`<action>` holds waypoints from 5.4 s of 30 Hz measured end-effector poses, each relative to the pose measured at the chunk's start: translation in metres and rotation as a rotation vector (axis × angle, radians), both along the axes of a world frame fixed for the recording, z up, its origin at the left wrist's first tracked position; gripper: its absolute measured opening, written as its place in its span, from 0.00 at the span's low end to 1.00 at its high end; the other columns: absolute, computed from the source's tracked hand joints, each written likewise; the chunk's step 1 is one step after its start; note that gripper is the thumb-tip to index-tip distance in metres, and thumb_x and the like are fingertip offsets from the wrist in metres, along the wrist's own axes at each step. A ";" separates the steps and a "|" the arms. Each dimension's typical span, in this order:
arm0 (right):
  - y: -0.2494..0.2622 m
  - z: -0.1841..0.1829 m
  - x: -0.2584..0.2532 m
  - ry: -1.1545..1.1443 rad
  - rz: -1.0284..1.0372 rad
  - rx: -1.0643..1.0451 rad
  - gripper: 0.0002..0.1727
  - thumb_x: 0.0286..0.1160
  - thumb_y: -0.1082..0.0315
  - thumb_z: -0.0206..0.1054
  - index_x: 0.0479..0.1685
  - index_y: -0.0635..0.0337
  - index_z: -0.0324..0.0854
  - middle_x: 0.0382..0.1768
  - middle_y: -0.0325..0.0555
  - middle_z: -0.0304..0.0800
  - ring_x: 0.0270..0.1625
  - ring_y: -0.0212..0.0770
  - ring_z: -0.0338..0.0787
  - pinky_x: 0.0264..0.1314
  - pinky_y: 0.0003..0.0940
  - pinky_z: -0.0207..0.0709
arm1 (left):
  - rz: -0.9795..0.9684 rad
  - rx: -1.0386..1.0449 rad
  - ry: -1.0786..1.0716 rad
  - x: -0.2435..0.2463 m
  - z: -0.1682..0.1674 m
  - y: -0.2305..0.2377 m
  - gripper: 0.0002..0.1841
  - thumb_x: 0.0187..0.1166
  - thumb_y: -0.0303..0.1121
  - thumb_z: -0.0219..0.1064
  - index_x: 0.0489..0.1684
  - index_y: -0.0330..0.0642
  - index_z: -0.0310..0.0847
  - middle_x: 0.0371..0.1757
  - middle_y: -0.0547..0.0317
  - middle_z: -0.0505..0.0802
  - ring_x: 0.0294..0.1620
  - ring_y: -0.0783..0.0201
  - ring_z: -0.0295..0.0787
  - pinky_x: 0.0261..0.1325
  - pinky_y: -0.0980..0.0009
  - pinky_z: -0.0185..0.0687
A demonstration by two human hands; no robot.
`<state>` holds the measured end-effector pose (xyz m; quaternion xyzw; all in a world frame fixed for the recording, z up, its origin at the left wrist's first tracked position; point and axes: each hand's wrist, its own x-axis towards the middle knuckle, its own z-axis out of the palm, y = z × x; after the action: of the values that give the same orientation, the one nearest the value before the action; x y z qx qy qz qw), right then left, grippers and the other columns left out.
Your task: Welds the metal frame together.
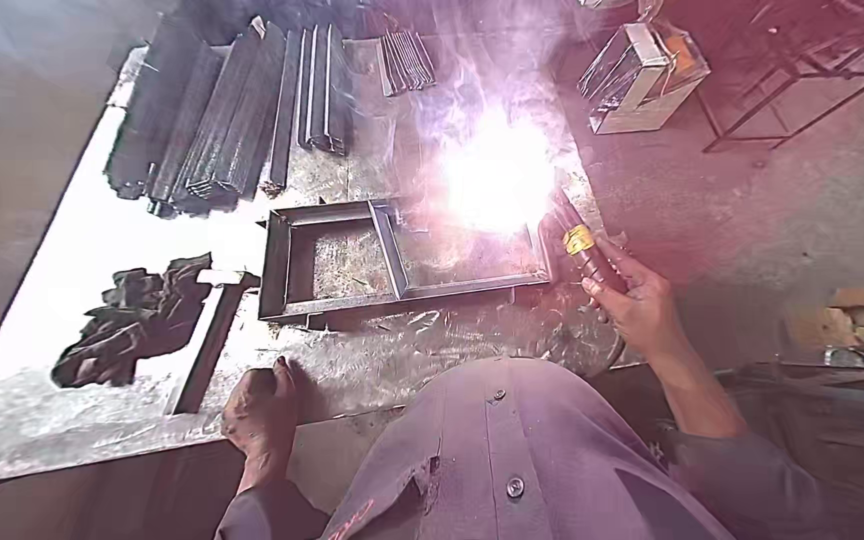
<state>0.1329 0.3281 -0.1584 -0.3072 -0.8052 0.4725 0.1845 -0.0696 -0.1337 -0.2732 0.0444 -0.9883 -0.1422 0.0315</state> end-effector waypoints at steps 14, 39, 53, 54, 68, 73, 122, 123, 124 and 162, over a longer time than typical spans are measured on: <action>-0.003 -0.001 0.000 -0.051 0.005 0.093 0.35 0.72 0.64 0.72 0.84 0.45 0.74 0.48 0.45 0.94 0.29 0.30 0.89 0.31 0.30 0.86 | 0.034 0.008 -0.007 -0.001 -0.002 0.000 0.29 0.90 0.51 0.54 0.48 0.27 0.86 0.51 0.26 0.92 0.61 0.29 0.88 0.63 0.28 0.73; -0.003 0.001 0.001 -0.053 0.019 0.043 0.34 0.73 0.64 0.72 0.84 0.44 0.74 0.42 0.43 0.94 0.26 0.31 0.88 0.28 0.29 0.86 | 0.003 0.008 0.027 0.000 -0.003 -0.001 0.28 0.90 0.50 0.56 0.45 0.26 0.86 0.48 0.27 0.92 0.59 0.29 0.89 0.61 0.29 0.74; -0.003 0.004 -0.003 -0.054 0.014 0.001 0.35 0.74 0.66 0.72 0.85 0.47 0.72 0.41 0.44 0.93 0.23 0.30 0.87 0.26 0.27 0.85 | 0.013 0.007 0.024 -0.001 -0.004 -0.001 0.29 0.89 0.51 0.56 0.43 0.27 0.86 0.46 0.27 0.92 0.56 0.30 0.90 0.60 0.29 0.74; -0.003 0.004 -0.003 -0.052 0.012 -0.003 0.35 0.74 0.67 0.72 0.85 0.47 0.73 0.42 0.45 0.94 0.24 0.31 0.88 0.26 0.28 0.85 | 0.009 0.003 0.029 -0.001 -0.004 -0.001 0.29 0.89 0.51 0.56 0.42 0.26 0.85 0.45 0.27 0.92 0.55 0.29 0.90 0.60 0.29 0.74; -0.002 0.000 -0.001 -0.092 0.009 0.040 0.34 0.72 0.65 0.72 0.83 0.44 0.75 0.42 0.44 0.94 0.26 0.32 0.90 0.29 0.32 0.87 | 0.033 -0.017 -0.004 -0.002 -0.002 0.001 0.28 0.89 0.51 0.55 0.48 0.28 0.87 0.51 0.28 0.92 0.61 0.30 0.89 0.65 0.30 0.74; -0.007 0.005 0.005 -0.152 -0.011 0.107 0.30 0.76 0.65 0.70 0.81 0.46 0.76 0.47 0.50 0.92 0.35 0.40 0.90 0.38 0.44 0.85 | 0.067 0.010 -0.010 0.001 0.004 0.005 0.28 0.88 0.52 0.56 0.48 0.28 0.87 0.51 0.29 0.93 0.60 0.31 0.90 0.63 0.30 0.76; -0.004 0.002 -0.004 -0.131 -0.007 0.034 0.34 0.73 0.63 0.73 0.84 0.47 0.74 0.42 0.45 0.94 0.26 0.32 0.89 0.28 0.31 0.86 | 0.022 0.021 0.046 -0.001 -0.007 -0.002 0.29 0.89 0.52 0.55 0.47 0.27 0.87 0.50 0.28 0.92 0.59 0.31 0.90 0.64 0.31 0.75; -0.004 0.002 -0.004 -0.136 -0.008 0.039 0.34 0.73 0.63 0.74 0.84 0.47 0.74 0.42 0.45 0.94 0.26 0.32 0.89 0.28 0.31 0.86 | 0.018 0.023 0.051 -0.001 -0.008 -0.003 0.29 0.89 0.52 0.55 0.46 0.27 0.86 0.48 0.27 0.92 0.58 0.31 0.90 0.62 0.30 0.75; -0.004 0.002 -0.004 -0.131 -0.005 0.041 0.34 0.73 0.63 0.73 0.84 0.47 0.74 0.42 0.45 0.94 0.25 0.31 0.88 0.28 0.30 0.85 | 0.018 0.026 0.045 -0.001 -0.008 -0.003 0.29 0.89 0.52 0.55 0.46 0.27 0.86 0.48 0.27 0.92 0.58 0.30 0.90 0.62 0.30 0.74; -0.017 0.016 -0.020 -0.501 0.274 0.915 0.27 0.75 0.63 0.67 0.77 0.49 0.81 0.55 0.63 0.88 0.42 0.62 0.93 0.36 0.59 0.84 | 0.018 0.039 0.011 -0.002 -0.005 -0.003 0.30 0.88 0.53 0.56 0.43 0.26 0.86 0.46 0.26 0.92 0.57 0.28 0.89 0.60 0.28 0.74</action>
<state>0.1128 0.3107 -0.1426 -0.1910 -0.9808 0.0053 0.0385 -0.0714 -0.1368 -0.2785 0.0531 -0.9847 -0.1615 0.0375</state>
